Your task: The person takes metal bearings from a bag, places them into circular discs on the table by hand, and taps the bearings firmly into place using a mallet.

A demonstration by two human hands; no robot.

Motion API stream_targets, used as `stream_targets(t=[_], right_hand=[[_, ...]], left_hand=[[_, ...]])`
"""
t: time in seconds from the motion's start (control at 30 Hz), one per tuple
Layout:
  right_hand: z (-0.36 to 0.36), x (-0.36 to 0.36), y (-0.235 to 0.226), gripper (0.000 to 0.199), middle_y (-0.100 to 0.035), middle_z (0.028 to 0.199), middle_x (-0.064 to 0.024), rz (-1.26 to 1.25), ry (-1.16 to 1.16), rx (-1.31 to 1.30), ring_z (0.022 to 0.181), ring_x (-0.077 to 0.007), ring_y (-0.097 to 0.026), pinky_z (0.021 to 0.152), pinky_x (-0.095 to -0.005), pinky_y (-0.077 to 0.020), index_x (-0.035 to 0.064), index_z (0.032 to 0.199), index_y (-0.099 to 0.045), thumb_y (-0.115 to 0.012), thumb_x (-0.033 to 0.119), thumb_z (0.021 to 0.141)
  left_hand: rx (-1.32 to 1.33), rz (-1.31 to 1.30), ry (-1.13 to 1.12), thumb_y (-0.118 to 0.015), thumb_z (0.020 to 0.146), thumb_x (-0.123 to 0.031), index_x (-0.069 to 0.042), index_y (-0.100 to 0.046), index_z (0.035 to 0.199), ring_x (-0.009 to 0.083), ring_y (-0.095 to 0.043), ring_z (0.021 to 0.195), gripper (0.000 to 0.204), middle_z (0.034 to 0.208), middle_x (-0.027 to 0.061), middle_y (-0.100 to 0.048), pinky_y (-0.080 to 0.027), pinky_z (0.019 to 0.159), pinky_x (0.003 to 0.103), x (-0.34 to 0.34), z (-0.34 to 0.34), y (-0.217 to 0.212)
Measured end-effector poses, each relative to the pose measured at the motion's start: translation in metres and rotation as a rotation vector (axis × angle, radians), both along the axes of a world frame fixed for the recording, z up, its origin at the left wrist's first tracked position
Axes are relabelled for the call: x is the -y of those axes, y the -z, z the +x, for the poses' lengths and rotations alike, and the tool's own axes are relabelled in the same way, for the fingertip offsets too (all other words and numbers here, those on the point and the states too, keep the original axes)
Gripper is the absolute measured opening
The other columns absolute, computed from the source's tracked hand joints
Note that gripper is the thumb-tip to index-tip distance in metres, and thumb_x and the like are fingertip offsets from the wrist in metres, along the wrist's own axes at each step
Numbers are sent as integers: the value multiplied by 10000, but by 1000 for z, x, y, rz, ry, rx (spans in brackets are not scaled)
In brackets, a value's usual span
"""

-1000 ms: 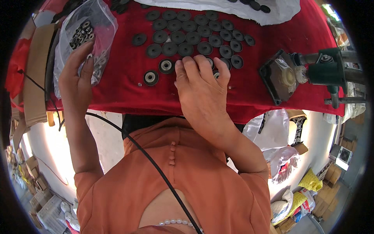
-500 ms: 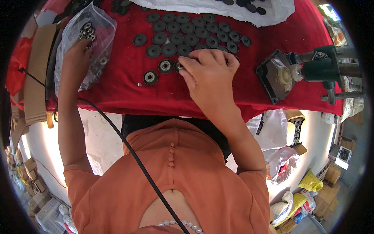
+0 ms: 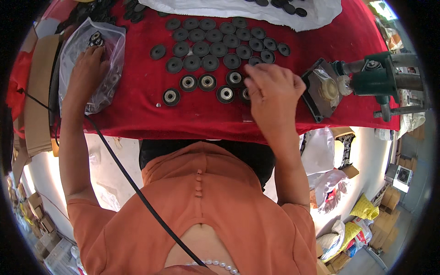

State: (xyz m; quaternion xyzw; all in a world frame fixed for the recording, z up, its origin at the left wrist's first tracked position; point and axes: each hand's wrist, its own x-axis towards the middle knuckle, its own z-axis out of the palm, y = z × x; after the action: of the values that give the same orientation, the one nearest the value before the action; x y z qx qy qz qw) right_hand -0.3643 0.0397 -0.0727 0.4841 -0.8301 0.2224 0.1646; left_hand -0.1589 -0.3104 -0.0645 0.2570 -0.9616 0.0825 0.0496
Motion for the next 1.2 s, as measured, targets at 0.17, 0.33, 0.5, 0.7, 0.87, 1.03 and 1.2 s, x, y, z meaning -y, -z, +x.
stream_targets(t=[0.17, 0.33, 0.5, 0.7, 0.87, 1.03, 1.2], right_hand=[[23, 9, 2, 259, -638, 1045, -9, 94, -32, -15, 1056, -221, -562, 987, -462, -329, 112, 1056, -729, -724, 138, 798], [22, 2, 0, 312, -639, 1092, -7, 127, -49, 8, 1067, -227, -556, 998, -467, -317, 109, 1112, -708, -720, 149, 803], [35, -8, 4, 415, -613, 1211, -15, 183, 27, -50, 1145, -230, -522, 1021, -483, -291, 113, 1201, -671, -733, 195, 799], [39, 0, -2, 440, -581, 1271, -12, 153, 23, -64, 1195, -234, -492, 1039, -496, -267, 114, 1211, -665, -735, 236, 794], [42, -1, -1, 437, -585, 1276, 4, 252, 31, -58, 1215, -238, -487, 1050, -497, -264, 110, 1213, -659, -724, 246, 804], [37, -9, 4, 447, -589, 1324, -43, 176, 16, -8, 1228, -275, -505, 1070, -469, -266, 87, 1288, -612, -654, 283, 888], [41, -18, -9, 408, -634, 1253, -106, -49, -54, 36, 1165, -308, -562, 1039, -433, -320, 31, 1281, -608, -614, 247, 934]], left_hand=[[15, -86, 24, -598, 895, -176, -35, -563, 1275, 386, -556, 1102, 407, 1240, 183, -584, -448, 956, 468, 10, -3, 5], [117, -17, 5, -608, 887, -176, -57, -574, 1258, 397, -559, 1092, 391, 1217, 189, -582, -450, 945, 468, 24, -11, -3], [164, 117, 53, -615, 869, -145, -30, -613, 1162, 425, -585, 1025, 315, 1148, 215, -603, -471, 913, 466, 31, -18, -22], [-94, 381, 133, -600, 890, -58, 26, -629, 1134, 331, -645, 990, 260, 1110, 188, -643, -510, 866, 377, -6, 3, -65], [-624, 279, 204, -678, 886, -38, 22, -678, 1027, 167, -648, 873, 152, 1005, 88, -681, -503, 776, 254, -64, 35, -92], [-1055, -47, -49, -616, 934, -5, 42, -663, 994, 159, -619, 844, 90, 997, 102, -667, -491, 741, 250, -87, 82, -67], [-1186, 110, -276, -534, 859, 118, 33, -565, 831, 159, -533, 708, 95, 813, 84, -584, -444, 632, 291, -138, 122, 8]])
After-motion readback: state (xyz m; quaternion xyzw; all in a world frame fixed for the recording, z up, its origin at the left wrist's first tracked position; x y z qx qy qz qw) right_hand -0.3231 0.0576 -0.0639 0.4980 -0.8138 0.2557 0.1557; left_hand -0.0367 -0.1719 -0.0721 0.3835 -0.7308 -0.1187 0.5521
